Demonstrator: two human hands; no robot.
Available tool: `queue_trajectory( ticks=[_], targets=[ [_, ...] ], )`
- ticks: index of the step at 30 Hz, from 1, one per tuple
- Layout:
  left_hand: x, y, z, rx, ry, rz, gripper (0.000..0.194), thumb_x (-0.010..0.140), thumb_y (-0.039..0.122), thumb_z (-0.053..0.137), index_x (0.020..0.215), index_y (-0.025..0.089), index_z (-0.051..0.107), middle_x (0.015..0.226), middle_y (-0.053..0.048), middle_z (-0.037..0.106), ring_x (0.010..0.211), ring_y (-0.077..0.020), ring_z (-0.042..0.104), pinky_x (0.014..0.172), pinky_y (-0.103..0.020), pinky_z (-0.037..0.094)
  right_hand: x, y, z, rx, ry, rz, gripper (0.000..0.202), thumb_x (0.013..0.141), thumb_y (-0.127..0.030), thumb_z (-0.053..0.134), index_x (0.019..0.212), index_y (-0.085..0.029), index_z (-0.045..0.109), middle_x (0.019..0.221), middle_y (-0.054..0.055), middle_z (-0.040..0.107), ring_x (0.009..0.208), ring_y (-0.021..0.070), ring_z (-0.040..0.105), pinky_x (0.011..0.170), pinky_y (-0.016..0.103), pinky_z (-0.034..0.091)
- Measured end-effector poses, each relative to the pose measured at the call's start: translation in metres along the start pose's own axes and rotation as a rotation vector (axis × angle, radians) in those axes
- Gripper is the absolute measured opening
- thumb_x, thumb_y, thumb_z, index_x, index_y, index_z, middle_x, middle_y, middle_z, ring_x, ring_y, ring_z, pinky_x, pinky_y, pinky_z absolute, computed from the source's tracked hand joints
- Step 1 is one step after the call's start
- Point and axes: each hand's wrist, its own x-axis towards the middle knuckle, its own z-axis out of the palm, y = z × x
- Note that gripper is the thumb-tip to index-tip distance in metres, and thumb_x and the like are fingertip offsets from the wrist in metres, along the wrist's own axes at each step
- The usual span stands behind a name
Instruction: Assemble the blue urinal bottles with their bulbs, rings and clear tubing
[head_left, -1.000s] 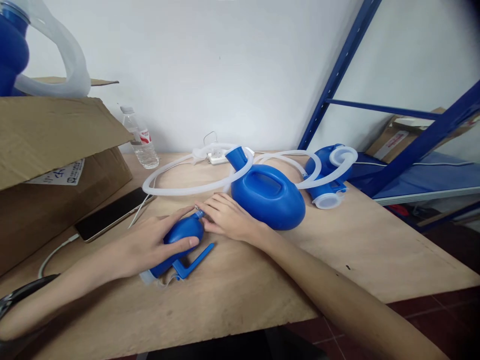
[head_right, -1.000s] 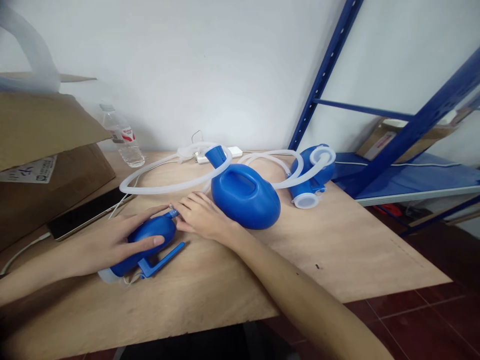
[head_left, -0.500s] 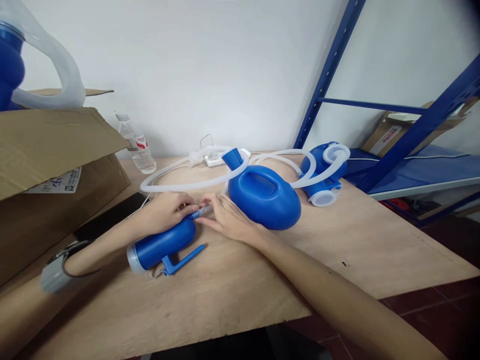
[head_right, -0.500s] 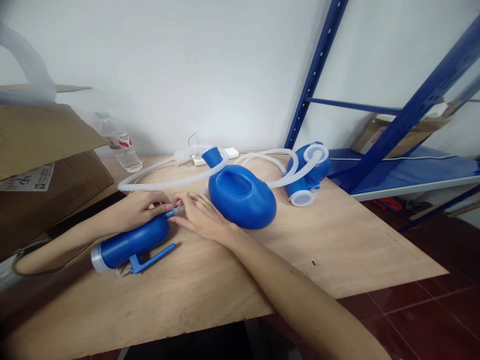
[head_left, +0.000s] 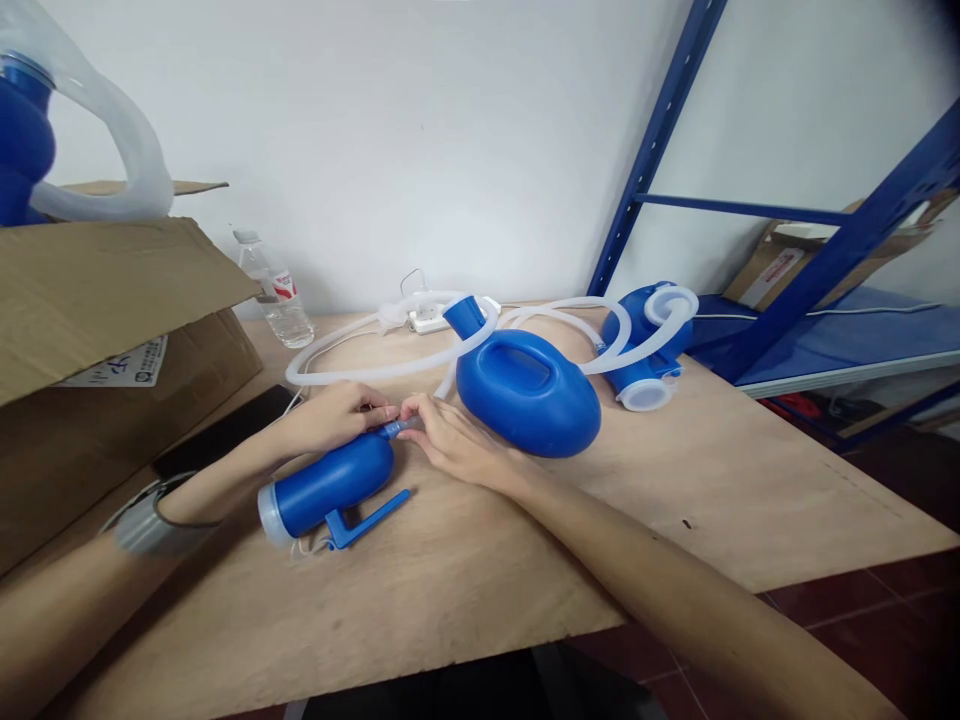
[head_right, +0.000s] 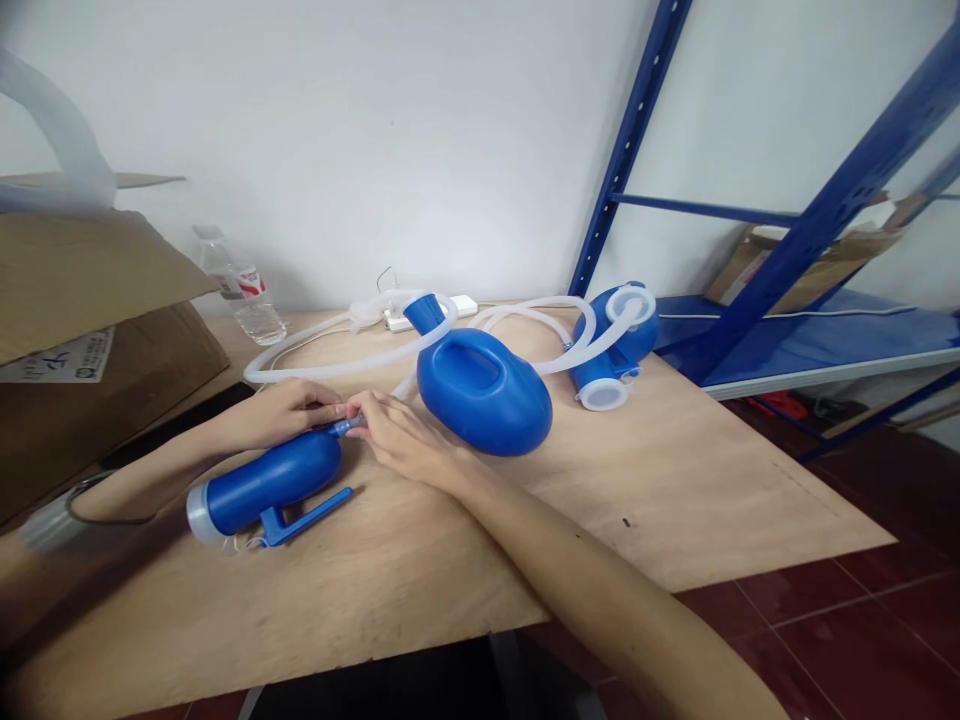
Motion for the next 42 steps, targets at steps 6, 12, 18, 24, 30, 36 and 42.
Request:
queue_trajectory(
  ticks=[6, 12, 18, 24, 30, 36, 42],
  targets=[
    [0.005, -0.015, 0.01, -0.315, -0.052, -0.06, 0.048, 0.09, 0.06, 0.056, 0.082, 0.015, 0.071, 0.069, -0.003, 0.057, 0.062, -0.013, 0.041, 0.059, -0.027, 0.032, 0.001, 0.0, 0.001, 0.016, -0.025, 0.003, 0.031, 0.104, -0.032, 0.04, 0.124, -0.009, 0.049, 0.119, 0.012, 0.058, 0.118, 0.0107, 0.056, 0.111, 0.028, 0.048],
    [0.009, -0.028, 0.019, -0.523, -0.115, -0.13, 0.052, 0.087, 0.064, 0.063, 0.099, 0.014, 0.075, 0.098, -0.008, 0.072, 0.081, -0.0164, 0.059, 0.07, -0.026, 0.046, -0.001, 0.004, 0.0, -0.061, -0.026, -0.033, 0.035, 0.106, -0.033, 0.037, 0.128, -0.01, 0.049, 0.125, 0.013, 0.057, 0.127, 0.0113, 0.054, 0.117, 0.031, 0.046],
    [0.009, -0.026, 0.026, -0.712, -0.043, -0.225, 0.054, 0.091, 0.062, 0.067, 0.116, 0.013, 0.07, 0.116, -0.009, 0.071, 0.092, -0.014, 0.06, 0.08, -0.023, 0.048, -0.002, 0.011, -0.004, -0.223, -0.005, 0.006, 0.04, 0.105, -0.041, 0.041, 0.127, -0.011, 0.055, 0.126, 0.012, 0.058, 0.129, 0.016, 0.052, 0.121, 0.039, 0.042],
    [0.011, -0.022, 0.029, -0.885, -0.072, -0.277, 0.047, 0.089, 0.056, 0.074, 0.096, 0.01, 0.071, 0.088, -0.006, 0.07, 0.072, -0.009, 0.056, 0.065, -0.019, 0.045, -0.001, 0.012, 0.002, -0.141, 0.074, 0.105, 0.058, 0.1, -0.058, 0.047, 0.136, -0.012, 0.052, 0.129, 0.013, 0.057, 0.126, 0.0139, 0.054, 0.114, 0.033, 0.047],
    [0.014, -0.022, 0.029, -1.039, -0.102, -0.314, 0.047, 0.076, 0.055, 0.085, 0.093, 0.012, 0.075, 0.089, -0.008, 0.074, 0.08, -0.0142, 0.066, 0.075, -0.022, 0.054, 0.001, 0.004, 0.004, -0.123, 0.148, 0.087, 0.057, 0.097, -0.058, 0.052, 0.131, -0.013, 0.056, 0.127, 0.011, 0.058, 0.122, 0.0132, 0.054, 0.114, 0.033, 0.046],
    [0.014, -0.012, 0.028, -1.113, -0.063, -0.33, 0.053, 0.073, 0.052, 0.089, 0.108, 0.015, 0.075, 0.09, -0.007, 0.074, 0.083, -0.0164, 0.067, 0.073, -0.024, 0.054, 0.003, 0.005, 0.004, -0.149, 0.151, 0.079, 0.058, 0.097, -0.059, 0.05, 0.132, -0.014, 0.058, 0.128, 0.009, 0.06, 0.122, 0.0132, 0.054, 0.114, 0.033, 0.047],
    [0.012, -0.017, 0.023, -1.004, -0.004, -0.334, 0.051, 0.088, 0.045, 0.077, 0.13, 0.019, 0.069, 0.114, -0.009, 0.075, 0.102, -0.018, 0.07, 0.09, -0.025, 0.054, 0.004, 0.012, 0.0, -0.297, 0.109, -0.027, 0.065, 0.099, -0.06, 0.041, 0.145, -0.016, 0.055, 0.132, 0.01, 0.059, 0.125, 0.0138, 0.052, 0.114, 0.034, 0.047]
  ],
)
